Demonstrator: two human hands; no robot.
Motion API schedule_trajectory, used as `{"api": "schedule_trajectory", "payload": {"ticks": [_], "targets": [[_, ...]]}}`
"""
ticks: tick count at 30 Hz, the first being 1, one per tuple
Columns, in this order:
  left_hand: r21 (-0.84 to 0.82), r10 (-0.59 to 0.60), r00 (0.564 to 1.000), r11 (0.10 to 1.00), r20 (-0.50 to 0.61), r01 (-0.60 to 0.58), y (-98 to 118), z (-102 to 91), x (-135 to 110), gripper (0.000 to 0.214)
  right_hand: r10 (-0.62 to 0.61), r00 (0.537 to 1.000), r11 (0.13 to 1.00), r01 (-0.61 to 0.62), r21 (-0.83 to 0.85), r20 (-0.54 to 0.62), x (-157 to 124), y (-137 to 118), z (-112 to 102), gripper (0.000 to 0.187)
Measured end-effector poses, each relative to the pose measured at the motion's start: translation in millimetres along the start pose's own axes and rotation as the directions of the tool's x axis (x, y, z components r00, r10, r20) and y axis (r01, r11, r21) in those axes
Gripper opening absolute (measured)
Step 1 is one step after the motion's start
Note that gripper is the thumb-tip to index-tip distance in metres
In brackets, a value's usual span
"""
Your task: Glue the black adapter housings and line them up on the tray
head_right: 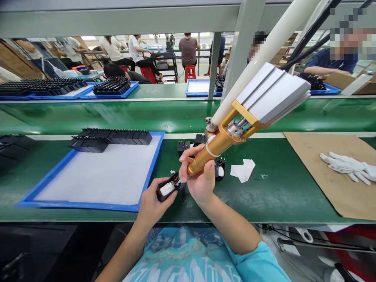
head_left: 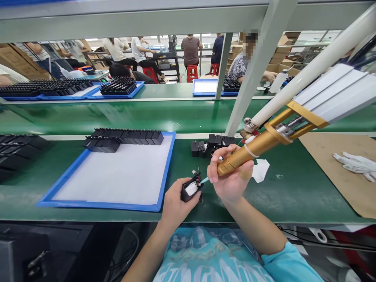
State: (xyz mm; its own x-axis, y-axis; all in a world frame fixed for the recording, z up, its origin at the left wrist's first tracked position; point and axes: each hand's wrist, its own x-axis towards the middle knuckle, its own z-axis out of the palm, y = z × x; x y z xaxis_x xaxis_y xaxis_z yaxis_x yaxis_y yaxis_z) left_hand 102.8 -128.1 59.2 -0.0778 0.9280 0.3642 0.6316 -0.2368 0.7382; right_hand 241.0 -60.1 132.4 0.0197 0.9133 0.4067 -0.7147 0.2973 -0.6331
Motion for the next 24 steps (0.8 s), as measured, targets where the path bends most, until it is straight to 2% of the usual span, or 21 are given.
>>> {"api": "schedule_trajectory", "payload": {"ticks": [5, 10, 15, 19, 24], "targets": [[-0.003, -0.042, 0.999, 0.999, 0.009, 0.042, -2, 0.5, -1, 0.030, 0.003, 1.000, 1.000, -0.003, -0.023, -0.008, -1, 0, 4, 0.046], [-0.008, -0.033, 0.999, 0.999, -0.008, 0.033, -3, 3.7, 0, 0.031, -0.001, 1.000, 1.000, 0.001, -0.028, -0.010, -2, 2, 9, 0.048], [-0.095, -0.039, 0.999, 0.995, 0.027, 0.041, -4, 11.2, 3, 0.037, -0.010, 1.000, 1.000, 0.009, 0.029, 0.022, -3, 4, 13, 0.044], [-0.129, -0.007, 1.000, 0.992, 0.028, 0.010, 1, 16.1, 8, 0.036, 0.007, 1.000, 1.000, -0.008, 0.029, 0.030, -4, 6, 16, 0.046], [-0.075, 0.035, 0.999, 0.996, -0.017, -0.037, 5, 18.7, 13, 0.033, 0.006, 0.999, 1.000, -0.006, -0.013, 0.034, -6, 6, 16, 0.038]]}}
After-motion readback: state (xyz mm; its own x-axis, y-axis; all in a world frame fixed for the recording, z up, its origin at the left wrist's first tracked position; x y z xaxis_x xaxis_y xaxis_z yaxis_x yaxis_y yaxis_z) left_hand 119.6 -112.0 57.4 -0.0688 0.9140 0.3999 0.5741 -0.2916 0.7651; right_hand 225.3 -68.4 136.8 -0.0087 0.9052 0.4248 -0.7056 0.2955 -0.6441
